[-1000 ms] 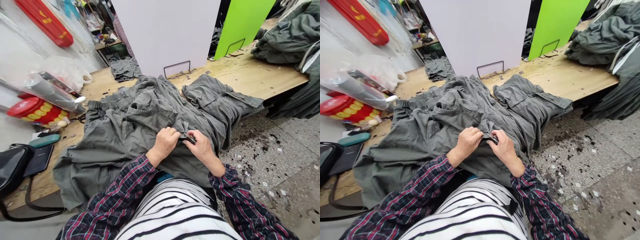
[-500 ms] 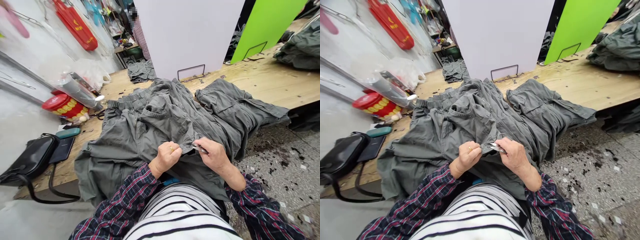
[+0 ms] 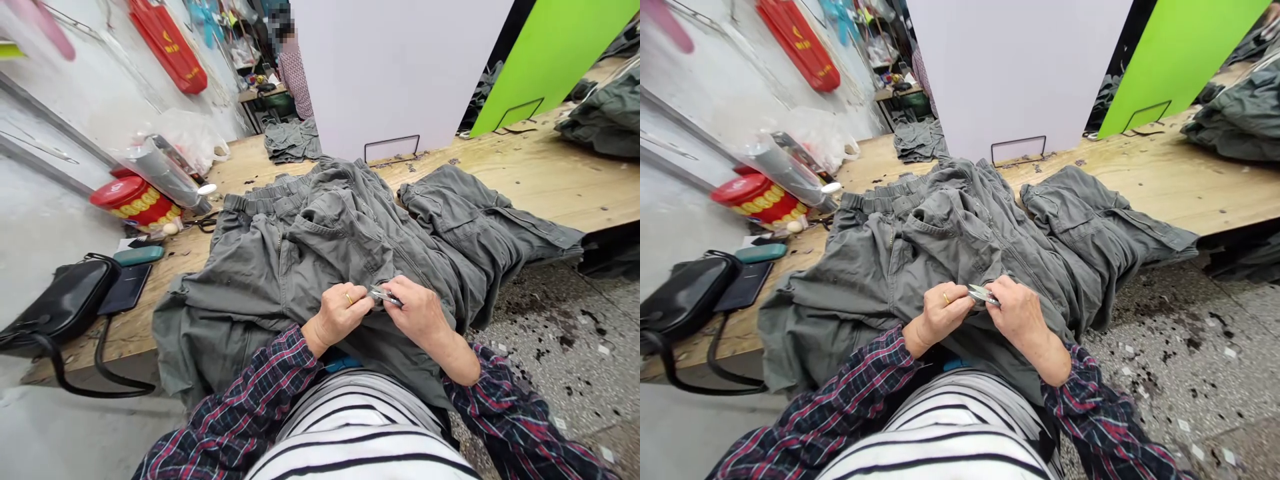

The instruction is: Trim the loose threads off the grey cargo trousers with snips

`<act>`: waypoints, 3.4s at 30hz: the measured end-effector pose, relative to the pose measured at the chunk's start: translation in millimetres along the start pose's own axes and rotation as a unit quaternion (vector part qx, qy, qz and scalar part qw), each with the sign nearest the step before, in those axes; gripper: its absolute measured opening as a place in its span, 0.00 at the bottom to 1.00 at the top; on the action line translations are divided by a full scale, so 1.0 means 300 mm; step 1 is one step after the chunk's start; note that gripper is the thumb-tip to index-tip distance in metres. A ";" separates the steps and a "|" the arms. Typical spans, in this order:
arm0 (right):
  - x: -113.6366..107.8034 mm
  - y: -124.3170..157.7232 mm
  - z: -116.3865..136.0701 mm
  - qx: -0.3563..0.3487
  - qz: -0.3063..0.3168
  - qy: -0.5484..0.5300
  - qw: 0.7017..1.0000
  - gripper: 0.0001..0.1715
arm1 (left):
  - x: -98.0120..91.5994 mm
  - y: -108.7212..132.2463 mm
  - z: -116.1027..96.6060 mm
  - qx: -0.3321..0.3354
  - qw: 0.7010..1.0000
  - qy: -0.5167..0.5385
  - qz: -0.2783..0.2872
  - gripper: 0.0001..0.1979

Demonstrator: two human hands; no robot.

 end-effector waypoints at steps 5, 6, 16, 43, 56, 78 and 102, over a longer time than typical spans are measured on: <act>0.013 -0.010 -0.011 0.032 0.070 -0.206 0.975 0.13 | 0.102 -0.025 0.084 -0.183 0.948 0.256 0.055 0.12; -0.007 -0.020 -0.021 0.031 0.059 -0.195 0.979 0.13 | 0.114 -0.034 0.084 -0.190 0.939 0.280 0.061 0.11; -0.027 -0.025 -0.030 0.025 0.058 -0.086 0.994 0.09 | 0.053 -0.008 0.099 -0.225 0.951 0.211 -0.037 0.02; -0.092 0.065 0.092 -0.020 0.086 0.079 0.993 0.20 | -0.047 0.035 0.053 -0.215 0.960 0.145 -0.106 0.08; -0.074 0.116 0.112 -0.055 0.030 0.265 0.962 0.21 | -0.058 0.013 -0.086 -0.021 0.998 0.020 -0.047 0.05; -0.015 0.094 0.069 -0.013 0.055 0.238 0.970 0.21 | -0.032 0.006 -0.110 0.015 1.000 -0.018 -0.014 0.10; 0.054 0.003 -0.139 0.117 0.009 -0.041 0.992 0.10 | 0.139 0.132 0.132 -0.572 0.519 0.632 0.063 0.16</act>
Point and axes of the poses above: each hand's wrist, its own y-axis away from the middle knuckle, its own x-axis out of the palm, z = x × y, the point moved 9 cm from there along -y, towards the middle knuckle, and after that the axes turned 2 degrees about -y, right-handed, at the moved point
